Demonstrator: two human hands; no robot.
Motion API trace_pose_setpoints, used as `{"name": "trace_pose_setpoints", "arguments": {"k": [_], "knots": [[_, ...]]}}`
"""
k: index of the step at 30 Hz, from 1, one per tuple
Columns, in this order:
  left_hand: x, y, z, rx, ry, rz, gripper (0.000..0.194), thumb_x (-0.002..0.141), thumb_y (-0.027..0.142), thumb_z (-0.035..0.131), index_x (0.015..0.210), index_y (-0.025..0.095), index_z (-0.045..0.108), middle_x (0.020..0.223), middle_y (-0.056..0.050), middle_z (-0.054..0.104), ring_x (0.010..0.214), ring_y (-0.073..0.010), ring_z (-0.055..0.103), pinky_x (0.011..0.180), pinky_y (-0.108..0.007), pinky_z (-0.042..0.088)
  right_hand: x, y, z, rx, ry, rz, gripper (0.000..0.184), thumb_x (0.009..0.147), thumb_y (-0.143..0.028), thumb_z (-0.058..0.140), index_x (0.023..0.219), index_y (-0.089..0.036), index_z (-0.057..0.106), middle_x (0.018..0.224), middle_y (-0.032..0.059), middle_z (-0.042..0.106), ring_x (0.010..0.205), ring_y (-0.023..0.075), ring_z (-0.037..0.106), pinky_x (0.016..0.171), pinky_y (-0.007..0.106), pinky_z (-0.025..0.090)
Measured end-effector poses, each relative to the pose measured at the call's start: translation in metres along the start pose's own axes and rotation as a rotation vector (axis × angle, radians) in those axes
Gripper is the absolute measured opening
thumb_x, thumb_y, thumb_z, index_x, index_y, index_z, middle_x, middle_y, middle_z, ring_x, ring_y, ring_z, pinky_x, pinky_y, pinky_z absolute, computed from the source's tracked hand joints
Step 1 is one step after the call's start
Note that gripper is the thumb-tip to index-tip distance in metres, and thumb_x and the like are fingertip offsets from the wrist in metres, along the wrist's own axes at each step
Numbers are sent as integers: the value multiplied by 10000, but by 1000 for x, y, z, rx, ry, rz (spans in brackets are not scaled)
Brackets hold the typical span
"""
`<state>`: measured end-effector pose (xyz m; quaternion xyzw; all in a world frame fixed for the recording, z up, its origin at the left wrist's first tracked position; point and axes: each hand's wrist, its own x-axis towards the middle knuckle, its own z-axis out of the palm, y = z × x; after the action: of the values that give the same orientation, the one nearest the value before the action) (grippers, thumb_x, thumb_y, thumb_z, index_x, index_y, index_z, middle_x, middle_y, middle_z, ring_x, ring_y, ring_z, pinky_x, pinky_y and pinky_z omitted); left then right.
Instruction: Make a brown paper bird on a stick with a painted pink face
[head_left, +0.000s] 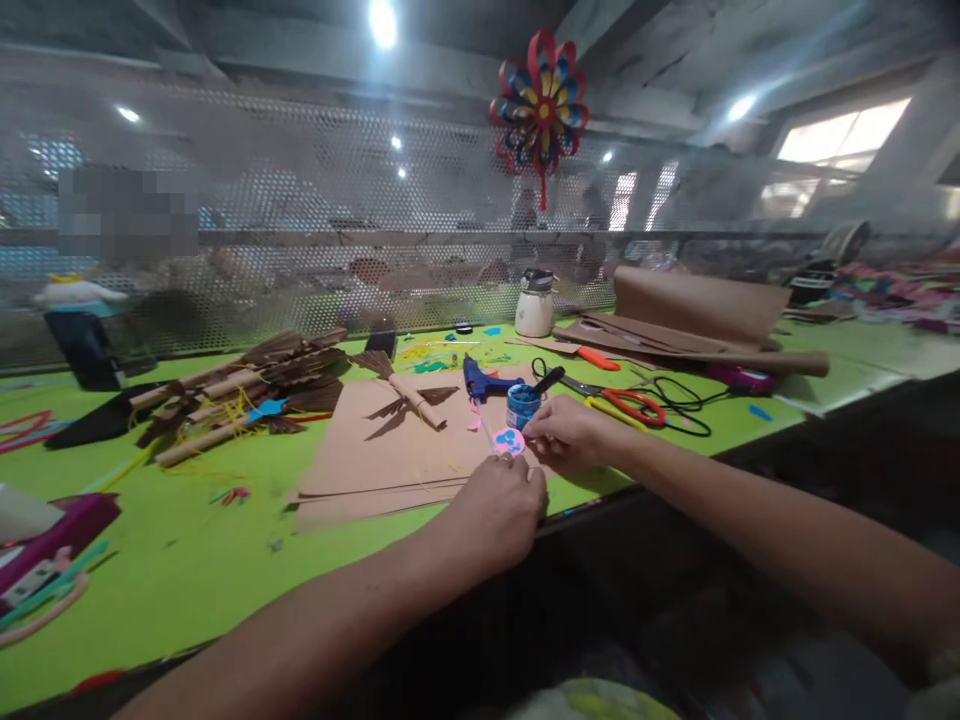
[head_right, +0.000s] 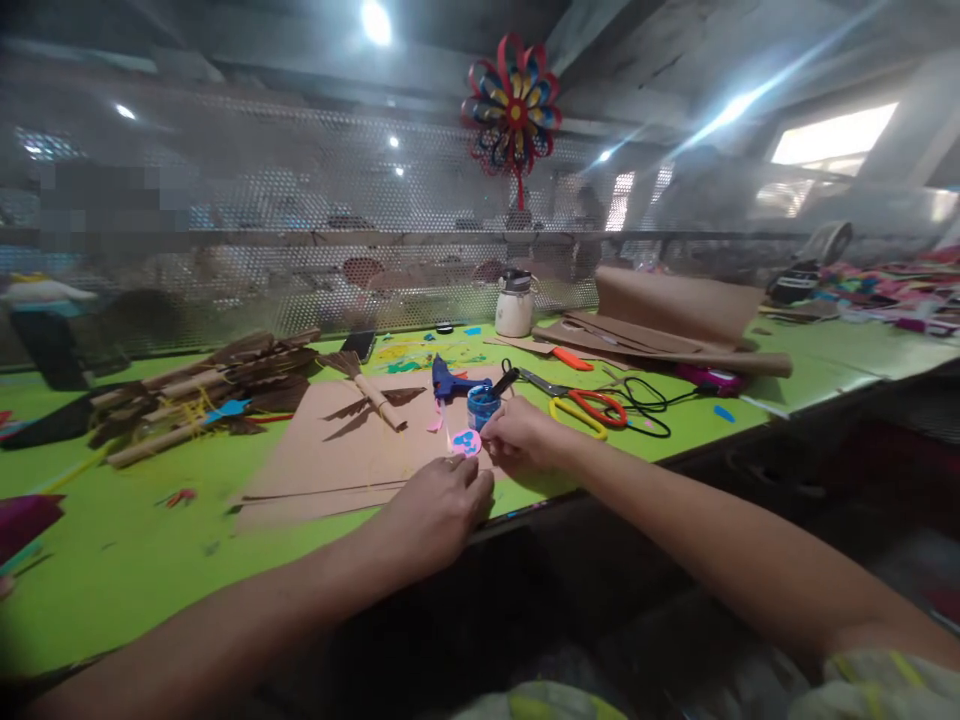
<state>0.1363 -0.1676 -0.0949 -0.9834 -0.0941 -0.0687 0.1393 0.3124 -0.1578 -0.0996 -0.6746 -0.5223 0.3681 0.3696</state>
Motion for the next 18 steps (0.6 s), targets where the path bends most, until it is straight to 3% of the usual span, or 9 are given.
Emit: {"name": "trace_pose_setpoints", "arguments": {"k": [9,14,18], "knots": [[0,1,-1,23,19,19,227,840,109,389,995,54,545,855,-153,581,801,-268,544,719,-399,454,-2,-10,16,133,155,-14,186,575,-40,548,413,-130,537,312,-28,444,312,52,355,323,176,198],[-2,-2,2,-3,5,3,173,859,133,393,875,107,564,806,-119,583,769,-239,549,695,-366,443,-5,4,12,272,169,-18,125,640,-158,588,522,-135,555,325,-44,444,293,51,341,315,172,197],[-2,-1,-7,-126,60,-84,188,873,173,399,825,139,578,756,-78,617,707,-194,564,637,-294,415,-18,13,9,356,145,-56,186,670,-301,634,598,-144,564,399,-33,506,322,54,380,332,174,254]]}}
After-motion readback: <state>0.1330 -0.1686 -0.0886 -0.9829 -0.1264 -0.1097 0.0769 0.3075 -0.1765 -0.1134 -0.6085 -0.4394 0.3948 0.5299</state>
